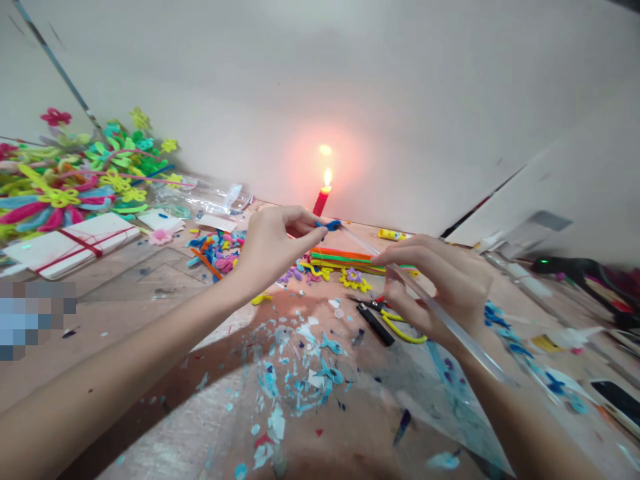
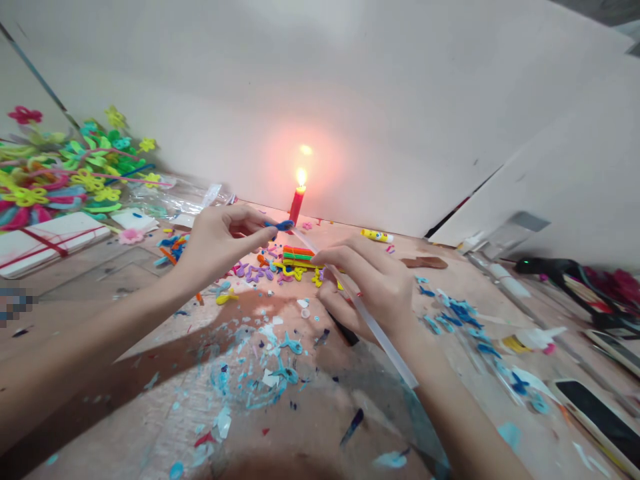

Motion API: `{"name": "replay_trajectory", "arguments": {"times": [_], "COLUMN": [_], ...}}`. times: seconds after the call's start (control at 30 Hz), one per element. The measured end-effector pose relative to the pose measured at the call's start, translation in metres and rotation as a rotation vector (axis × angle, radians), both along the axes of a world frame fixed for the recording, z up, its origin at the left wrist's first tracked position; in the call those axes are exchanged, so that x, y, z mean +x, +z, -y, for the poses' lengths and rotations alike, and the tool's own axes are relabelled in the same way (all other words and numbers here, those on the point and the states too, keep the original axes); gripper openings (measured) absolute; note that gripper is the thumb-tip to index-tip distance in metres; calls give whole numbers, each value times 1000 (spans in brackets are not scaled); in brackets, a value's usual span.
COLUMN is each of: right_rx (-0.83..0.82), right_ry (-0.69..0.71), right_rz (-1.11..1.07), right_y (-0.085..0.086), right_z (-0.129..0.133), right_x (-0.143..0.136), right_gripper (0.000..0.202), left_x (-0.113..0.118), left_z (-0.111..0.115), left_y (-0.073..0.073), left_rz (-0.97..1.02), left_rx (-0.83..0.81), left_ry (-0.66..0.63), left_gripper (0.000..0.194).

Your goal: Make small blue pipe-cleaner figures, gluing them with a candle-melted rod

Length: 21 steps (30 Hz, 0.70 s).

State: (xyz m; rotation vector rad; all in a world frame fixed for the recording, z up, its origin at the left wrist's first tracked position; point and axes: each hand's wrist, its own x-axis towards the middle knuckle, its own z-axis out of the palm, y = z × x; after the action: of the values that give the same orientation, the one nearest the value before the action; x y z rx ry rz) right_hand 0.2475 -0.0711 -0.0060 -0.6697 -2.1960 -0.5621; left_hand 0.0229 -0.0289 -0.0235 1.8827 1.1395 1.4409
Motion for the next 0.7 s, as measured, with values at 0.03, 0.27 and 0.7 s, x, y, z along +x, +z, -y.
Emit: {"name": "replay_trajectory", "arguments": {"times": [0.03,0.27,0.7], "right_rx": [17,85,123], "right_ry": [0,-16,-24], "right_rz": [15,118,182], "right_y": [0,-4,-8], "right_z": [0,0,-4], "right_x": [1,0,3], "right_gripper": [23,29,27], "left_x": [0,0,0], "left_z": [0,0,0], "left_y": [0,1,1], "left_rz": [-3,-5,-7], "left_rx": [-7,-31,-55], "left_ry": [1,4,-20], "left_gripper": [15,17,17]}}
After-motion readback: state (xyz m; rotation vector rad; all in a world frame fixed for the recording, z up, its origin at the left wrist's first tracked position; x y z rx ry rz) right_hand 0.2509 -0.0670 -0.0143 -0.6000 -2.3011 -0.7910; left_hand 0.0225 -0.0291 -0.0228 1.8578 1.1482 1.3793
